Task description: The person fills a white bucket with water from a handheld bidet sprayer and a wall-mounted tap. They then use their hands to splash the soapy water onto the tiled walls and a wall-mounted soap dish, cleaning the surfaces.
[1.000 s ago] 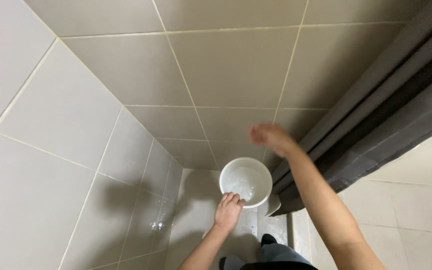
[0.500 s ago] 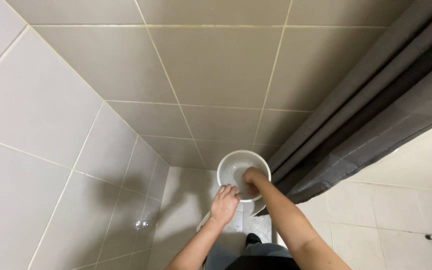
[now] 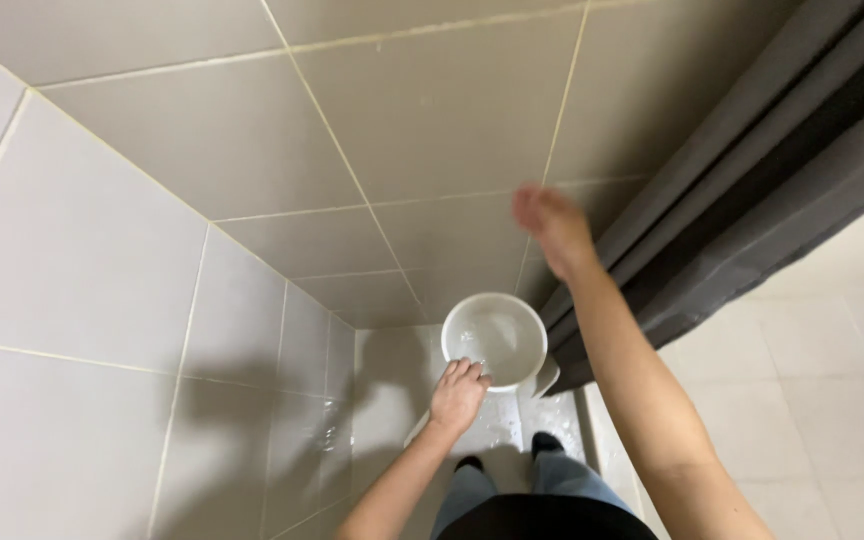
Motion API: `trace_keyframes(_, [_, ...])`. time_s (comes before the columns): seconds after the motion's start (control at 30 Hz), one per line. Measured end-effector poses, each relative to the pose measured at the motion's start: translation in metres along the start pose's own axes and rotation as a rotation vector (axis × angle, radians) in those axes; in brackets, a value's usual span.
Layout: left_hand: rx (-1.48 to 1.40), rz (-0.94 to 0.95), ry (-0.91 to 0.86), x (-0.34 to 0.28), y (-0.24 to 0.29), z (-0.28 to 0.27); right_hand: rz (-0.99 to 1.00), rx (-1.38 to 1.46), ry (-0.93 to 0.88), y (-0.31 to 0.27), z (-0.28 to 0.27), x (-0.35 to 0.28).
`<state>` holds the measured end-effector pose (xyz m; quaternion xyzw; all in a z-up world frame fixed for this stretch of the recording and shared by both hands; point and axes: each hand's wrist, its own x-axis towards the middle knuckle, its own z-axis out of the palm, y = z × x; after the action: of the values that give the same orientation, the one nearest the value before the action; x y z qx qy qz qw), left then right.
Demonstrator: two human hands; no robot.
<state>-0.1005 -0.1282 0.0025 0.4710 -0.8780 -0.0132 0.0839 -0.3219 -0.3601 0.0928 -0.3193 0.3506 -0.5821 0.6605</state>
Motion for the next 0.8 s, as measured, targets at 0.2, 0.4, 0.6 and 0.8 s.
trace_keyframes(0.2, [-0.003, 0.135, 0.035, -0.01, -0.023, -0.028, 0.578, -0.608, 0.048, 0.209, -0.063, -0.086])
trace_keyframes(0.4, [0.001, 0.263, 0.071, -0.02, -0.031, -0.007, 0.647, -1.436, 0.149, 0.373, -0.13, -0.085])
trace_keyframes(0.6, [-0.052, 0.291, 0.054, -0.034, -0.027, 0.021, 1.185, -0.467, 0.187, 0.28, -0.072, -0.11])
trace_keyframes(0.8, [-0.055, 0.272, 0.005, -0.037, -0.024, 0.042, 0.002, 0.274, 0.0, -0.008, 0.025, -0.043])
